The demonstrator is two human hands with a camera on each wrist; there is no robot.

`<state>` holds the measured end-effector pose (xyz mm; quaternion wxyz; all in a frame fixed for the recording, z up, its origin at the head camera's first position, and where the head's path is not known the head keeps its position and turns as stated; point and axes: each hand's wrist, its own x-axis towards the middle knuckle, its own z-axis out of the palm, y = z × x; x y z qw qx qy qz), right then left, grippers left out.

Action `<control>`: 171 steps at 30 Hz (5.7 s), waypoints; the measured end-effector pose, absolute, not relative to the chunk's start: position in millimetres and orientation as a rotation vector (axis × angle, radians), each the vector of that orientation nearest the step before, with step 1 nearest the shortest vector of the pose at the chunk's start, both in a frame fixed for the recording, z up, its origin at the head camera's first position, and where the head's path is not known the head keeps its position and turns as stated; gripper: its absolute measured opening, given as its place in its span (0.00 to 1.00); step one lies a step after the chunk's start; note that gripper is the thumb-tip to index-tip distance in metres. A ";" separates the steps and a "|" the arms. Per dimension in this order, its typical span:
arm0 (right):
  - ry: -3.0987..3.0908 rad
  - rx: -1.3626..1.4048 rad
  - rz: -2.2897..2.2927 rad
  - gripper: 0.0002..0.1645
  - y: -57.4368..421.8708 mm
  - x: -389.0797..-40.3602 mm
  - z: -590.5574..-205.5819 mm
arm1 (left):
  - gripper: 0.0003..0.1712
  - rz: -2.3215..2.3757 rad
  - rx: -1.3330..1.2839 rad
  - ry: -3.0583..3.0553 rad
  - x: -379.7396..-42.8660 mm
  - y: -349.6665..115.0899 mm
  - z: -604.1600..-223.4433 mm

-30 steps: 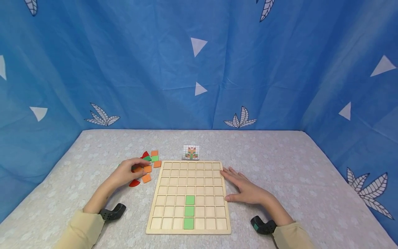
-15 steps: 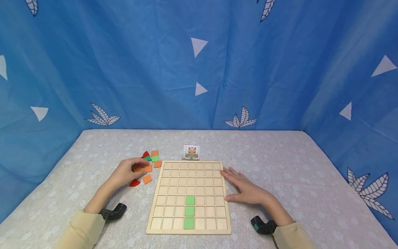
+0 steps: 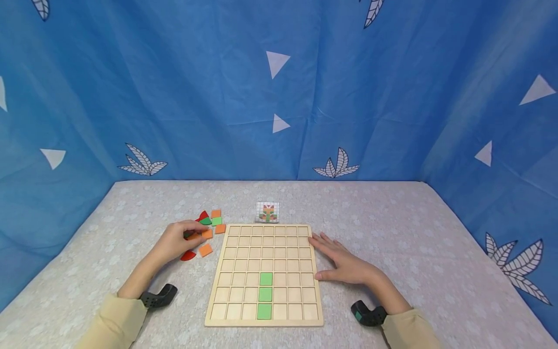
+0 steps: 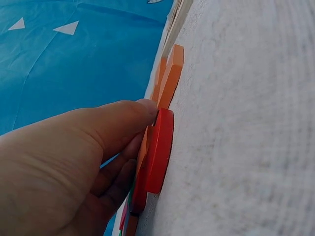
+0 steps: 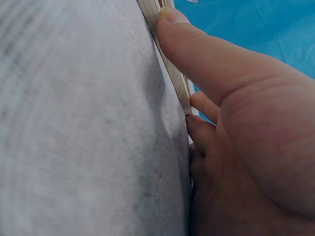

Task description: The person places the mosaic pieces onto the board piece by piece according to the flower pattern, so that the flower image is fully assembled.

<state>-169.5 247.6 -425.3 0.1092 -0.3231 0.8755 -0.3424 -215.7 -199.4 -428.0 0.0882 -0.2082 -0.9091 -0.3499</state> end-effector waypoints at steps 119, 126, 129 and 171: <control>2.547 -0.940 -1.024 0.50 247.0 -167.8 -423.8 | 0.15 -1.180 -0.727 -2.659 -178.7 -158.1 -404.3; 2.551 -0.946 -1.032 0.50 247.4 -167.3 -424.5 | 0.25 -1.101 -0.705 -2.753 -177.2 -180.5 -411.6; 2.552 -0.943 -1.029 0.50 247.2 -167.0 -424.7 | 0.27 -1.069 -0.691 -2.788 -177.6 -183.0 -415.0; 2.561 -0.935 -1.022 0.49 246.8 -167.4 -424.0 | 0.14 -1.043 -0.664 -2.711 -181.2 -190.0 -428.3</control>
